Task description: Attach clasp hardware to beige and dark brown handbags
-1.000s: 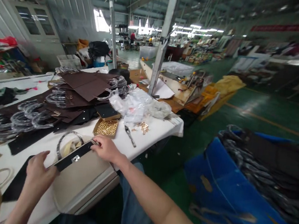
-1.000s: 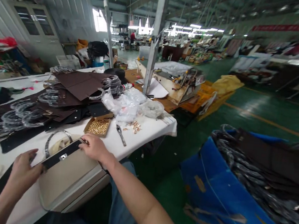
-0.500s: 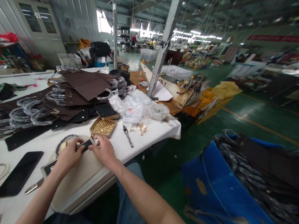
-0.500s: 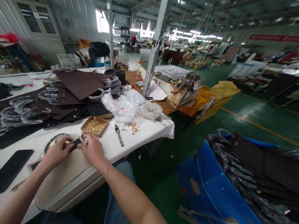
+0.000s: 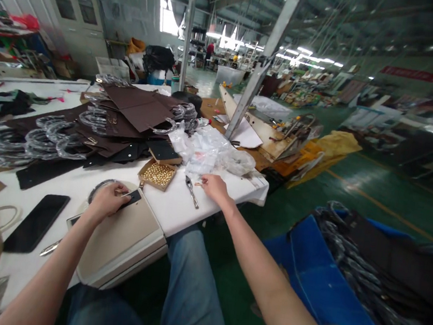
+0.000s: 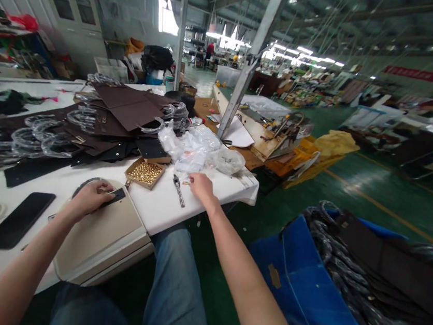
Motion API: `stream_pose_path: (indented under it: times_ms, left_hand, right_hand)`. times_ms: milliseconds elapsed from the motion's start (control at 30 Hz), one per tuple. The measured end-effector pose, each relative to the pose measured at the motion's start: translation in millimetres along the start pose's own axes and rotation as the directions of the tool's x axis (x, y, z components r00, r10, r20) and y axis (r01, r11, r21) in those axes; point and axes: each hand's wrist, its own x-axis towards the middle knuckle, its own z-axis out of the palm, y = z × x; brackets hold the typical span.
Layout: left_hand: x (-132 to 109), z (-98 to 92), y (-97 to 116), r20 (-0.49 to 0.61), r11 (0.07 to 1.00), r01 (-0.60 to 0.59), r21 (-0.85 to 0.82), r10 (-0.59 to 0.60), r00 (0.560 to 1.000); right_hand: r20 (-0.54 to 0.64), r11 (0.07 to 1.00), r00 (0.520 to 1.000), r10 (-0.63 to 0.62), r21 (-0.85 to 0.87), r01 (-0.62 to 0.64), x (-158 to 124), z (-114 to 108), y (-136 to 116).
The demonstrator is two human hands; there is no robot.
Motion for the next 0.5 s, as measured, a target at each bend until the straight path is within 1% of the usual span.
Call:
stream_pose_path:
  times_ms: [100, 167, 233, 333, 400, 500]
  left_hand:
    - [-3, -1.5, -2, 0.036, 0.998, 0.043, -0.048, -0.042, 0.998]
    - [-6, -4.5, -2, 0.069, 0.997, 0.071, -0.04, -0.069, 0.995]
    - [-6, -9.1, -1, 0.092, 0.995, 0.099, -0.033, -0.095, 0.991]
    - [-5, -16.5, 4, 0.176, 0.987, 0.15, -0.053, -0.138, 0.975]
    - [-2, -20.0, 8, 0.224, 0.983, 0.177, -0.055, -0.161, 0.961]
    - [2, -22.8, 12, 0.213, 0.974, 0.211, -0.086, -0.188, 0.959]
  right_hand:
    - [0.049, 1.0, 0.999, 0.008, -0.012, -0.007, 10, 9, -2]
    - [0.064, 0.999, 0.997, 0.031, -0.016, -0.03, 15, 14, -1]
    - [0.076, 0.998, 0.995, 0.066, -0.021, -0.065, 20, 18, -1]
    - [0.092, 0.99, 0.986, 0.136, -0.04, -0.133, 26, 23, -4]
    - [0.097, 0.984, 0.98, 0.171, -0.058, -0.166, 27, 27, -9]
    - [0.083, 0.981, 0.98, 0.18, -0.084, -0.173, 18, 27, -16]
